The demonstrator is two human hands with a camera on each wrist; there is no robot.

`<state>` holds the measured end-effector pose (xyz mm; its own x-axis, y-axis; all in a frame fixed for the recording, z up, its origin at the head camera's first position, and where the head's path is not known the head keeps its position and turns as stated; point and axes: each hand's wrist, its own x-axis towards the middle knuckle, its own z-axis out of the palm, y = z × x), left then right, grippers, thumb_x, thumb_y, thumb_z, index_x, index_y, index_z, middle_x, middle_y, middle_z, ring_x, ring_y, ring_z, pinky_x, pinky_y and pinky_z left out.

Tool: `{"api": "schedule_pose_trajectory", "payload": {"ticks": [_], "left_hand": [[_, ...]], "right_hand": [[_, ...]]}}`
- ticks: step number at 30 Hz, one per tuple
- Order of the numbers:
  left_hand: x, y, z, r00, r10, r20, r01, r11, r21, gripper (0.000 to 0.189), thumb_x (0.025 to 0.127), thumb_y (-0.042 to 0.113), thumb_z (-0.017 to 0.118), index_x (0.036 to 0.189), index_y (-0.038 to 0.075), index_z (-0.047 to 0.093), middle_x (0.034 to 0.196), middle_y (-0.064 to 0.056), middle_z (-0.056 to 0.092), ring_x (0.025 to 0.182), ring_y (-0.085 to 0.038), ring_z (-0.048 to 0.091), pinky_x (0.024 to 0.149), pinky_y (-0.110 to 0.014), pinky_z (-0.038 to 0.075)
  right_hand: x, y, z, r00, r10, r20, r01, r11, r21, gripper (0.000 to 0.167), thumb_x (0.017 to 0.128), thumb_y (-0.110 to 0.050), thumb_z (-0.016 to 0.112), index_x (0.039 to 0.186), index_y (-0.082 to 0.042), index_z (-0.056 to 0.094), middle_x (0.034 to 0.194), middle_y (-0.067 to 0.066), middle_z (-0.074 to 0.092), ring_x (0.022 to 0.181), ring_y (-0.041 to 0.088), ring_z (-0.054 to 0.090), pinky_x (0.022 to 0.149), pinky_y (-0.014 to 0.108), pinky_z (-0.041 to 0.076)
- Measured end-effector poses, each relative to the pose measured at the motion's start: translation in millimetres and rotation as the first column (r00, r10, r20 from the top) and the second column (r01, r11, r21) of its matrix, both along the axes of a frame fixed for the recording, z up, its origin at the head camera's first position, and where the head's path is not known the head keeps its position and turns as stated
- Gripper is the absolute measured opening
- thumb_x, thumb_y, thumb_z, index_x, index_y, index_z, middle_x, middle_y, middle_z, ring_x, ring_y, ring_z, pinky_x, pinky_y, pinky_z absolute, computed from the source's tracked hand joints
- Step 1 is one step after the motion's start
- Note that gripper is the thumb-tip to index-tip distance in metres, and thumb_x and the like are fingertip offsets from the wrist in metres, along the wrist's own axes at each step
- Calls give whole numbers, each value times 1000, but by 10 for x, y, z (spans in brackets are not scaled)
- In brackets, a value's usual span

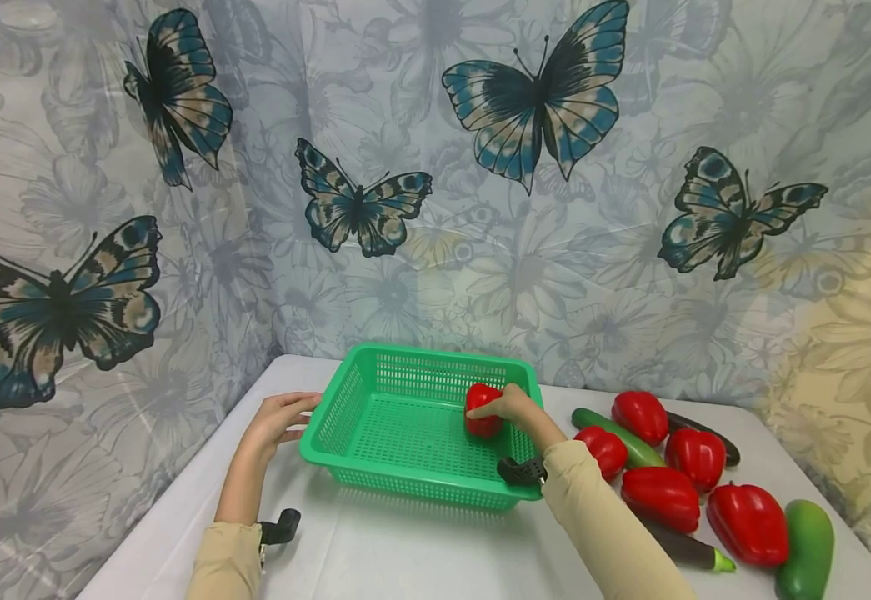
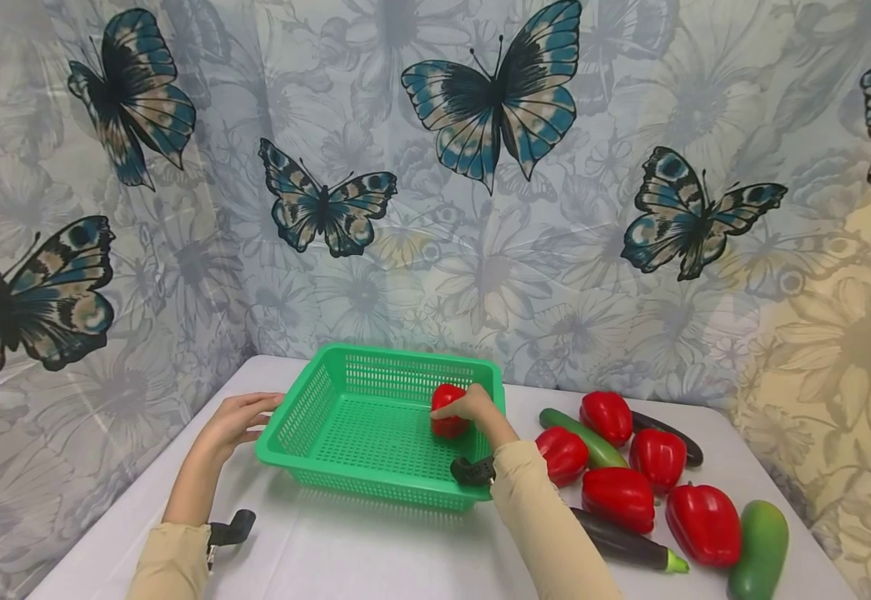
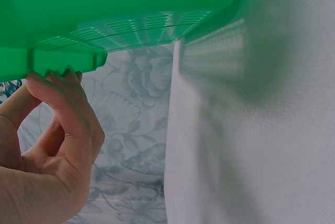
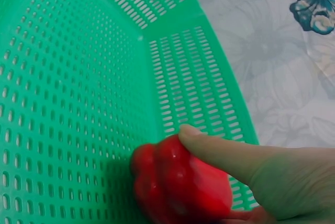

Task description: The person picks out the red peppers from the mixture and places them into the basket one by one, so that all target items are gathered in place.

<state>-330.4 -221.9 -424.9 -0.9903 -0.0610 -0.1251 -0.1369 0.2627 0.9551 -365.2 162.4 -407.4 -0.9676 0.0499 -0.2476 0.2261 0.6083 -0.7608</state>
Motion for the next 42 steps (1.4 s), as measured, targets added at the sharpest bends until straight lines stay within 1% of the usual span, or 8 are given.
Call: {"api": "schedule_pose_trajectory", "payload": {"ticks": [3,8,13,18,24,26,34,42], "left_hand": [[-7,5,-2,1000,8,6,-8,1000,4,51,93,36,66,132,2,60,117,-7,68,86,-9,67,81,-32,58],[1,14,-7,1000,3,9,-3,1000,5,52,93,36,66,132,2,59,114,-7,69,86,-9,67,82,-33,58],[10,10,4,1000,6,7,-6,1000,-3,54,93,39,66,133,3,59,115,-5,68,86,-8,67,83,-33,58],[13,5,0,1000,2,0,-2,1000,-4,56,92,40,67,133,2,58,115,-5,68,87,-9,66,83,-34,58],[12,3,3,1000,2,-2,-2,1000,-7,55,93,39,66,132,2,59,117,-7,68,87,-9,67,83,-34,58],[12,3,4,1000,2,-1,-2,1000,-6,55,93,39,66,132,2,59,116,-6,68,87,-9,67,83,-33,58],[19,8,-3,1000,2,-3,-2,1000,12,53,93,36,67,132,1,59,114,-7,69,85,-8,68,82,-34,59],[14,5,1,1000,-7,-5,7,1000,12,53,93,36,67,131,1,59,115,-7,69,86,-9,68,80,-31,59]], "right_hand": [[9,3,4,1000,4,0,-4,1000,-9,74,76,-17,83,128,16,41,124,29,49,104,32,52,97,48,49],[12,8,-12,999,21,24,-21,1000,0,80,75,-18,83,132,14,37,128,28,47,114,36,51,101,47,48],[8,6,-20,999,38,36,-39,999,28,89,75,-19,83,137,16,30,133,30,42,120,40,47,104,50,45],[-10,-4,-29,998,30,59,-32,999,38,103,75,-19,84,145,18,17,143,34,33,131,44,40,112,52,38],[-10,-6,-38,997,47,63,-54,992,113,98,74,-23,86,142,16,27,135,30,44,123,41,47,107,52,43],[-6,-8,-37,996,55,68,-63,991,119,97,74,-23,85,142,16,27,135,30,44,123,40,47,107,52,43],[25,-19,-20,995,61,79,-68,994,90,97,75,-19,84,143,16,24,138,30,41,124,40,45,108,51,43],[14,-21,-21,996,68,64,-73,994,79,93,75,-20,84,141,16,28,138,30,41,125,40,45,107,52,43]]}}
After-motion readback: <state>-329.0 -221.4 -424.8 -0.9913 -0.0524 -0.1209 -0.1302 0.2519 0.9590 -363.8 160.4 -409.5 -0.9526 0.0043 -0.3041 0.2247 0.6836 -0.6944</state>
